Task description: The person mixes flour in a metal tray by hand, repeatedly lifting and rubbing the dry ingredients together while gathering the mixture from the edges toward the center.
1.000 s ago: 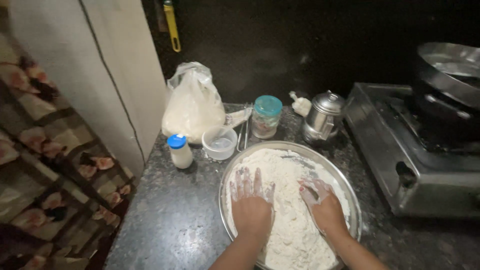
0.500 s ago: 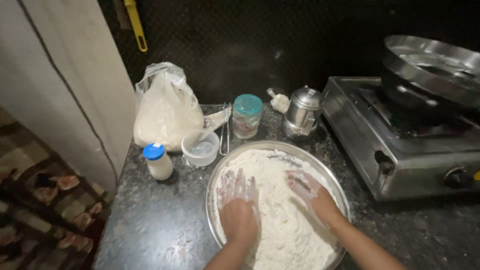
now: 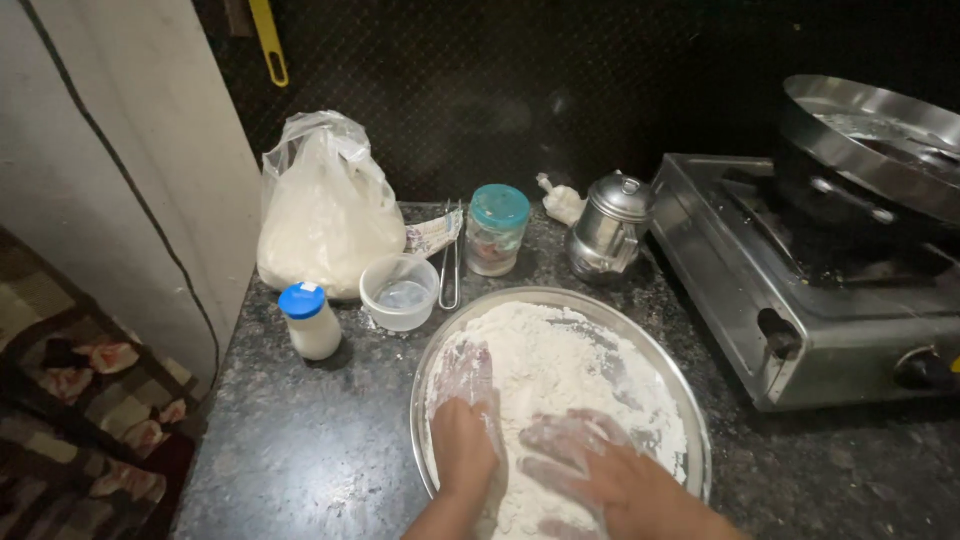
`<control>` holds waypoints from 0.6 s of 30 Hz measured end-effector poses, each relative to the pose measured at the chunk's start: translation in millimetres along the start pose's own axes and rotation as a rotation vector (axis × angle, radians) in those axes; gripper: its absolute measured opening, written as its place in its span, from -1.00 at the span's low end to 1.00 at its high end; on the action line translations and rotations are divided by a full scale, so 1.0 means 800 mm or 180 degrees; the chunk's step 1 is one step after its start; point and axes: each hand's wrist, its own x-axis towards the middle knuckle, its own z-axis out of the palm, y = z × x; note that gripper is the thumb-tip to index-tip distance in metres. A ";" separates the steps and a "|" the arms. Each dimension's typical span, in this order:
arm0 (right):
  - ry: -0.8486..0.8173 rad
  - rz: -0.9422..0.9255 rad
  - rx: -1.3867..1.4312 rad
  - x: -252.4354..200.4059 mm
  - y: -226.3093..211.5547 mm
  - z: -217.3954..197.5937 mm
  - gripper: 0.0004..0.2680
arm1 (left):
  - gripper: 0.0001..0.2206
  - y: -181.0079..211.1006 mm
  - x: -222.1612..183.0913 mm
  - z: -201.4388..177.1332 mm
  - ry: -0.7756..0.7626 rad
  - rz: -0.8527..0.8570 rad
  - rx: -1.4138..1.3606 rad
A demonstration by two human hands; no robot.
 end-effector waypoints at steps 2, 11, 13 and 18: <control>0.0226 -0.0069 -0.0043 0.010 0.007 -0.008 -0.39 | -0.78 0.001 0.001 0.002 -0.0047 -0.0266 -0.0026; 0.0701 0.2349 0.0313 0.045 0.033 -0.043 -0.72 | -0.77 0.015 0.005 -0.015 -0.0102 -0.0281 -0.0013; 0.0945 0.2263 0.0200 0.037 0.053 -0.028 -0.57 | -0.78 0.001 0.004 0.002 0.0117 -0.0085 0.0002; 0.0182 0.2714 0.0933 0.056 0.034 -0.071 -0.89 | -0.75 0.008 0.005 -0.006 0.0157 -0.0090 -0.0031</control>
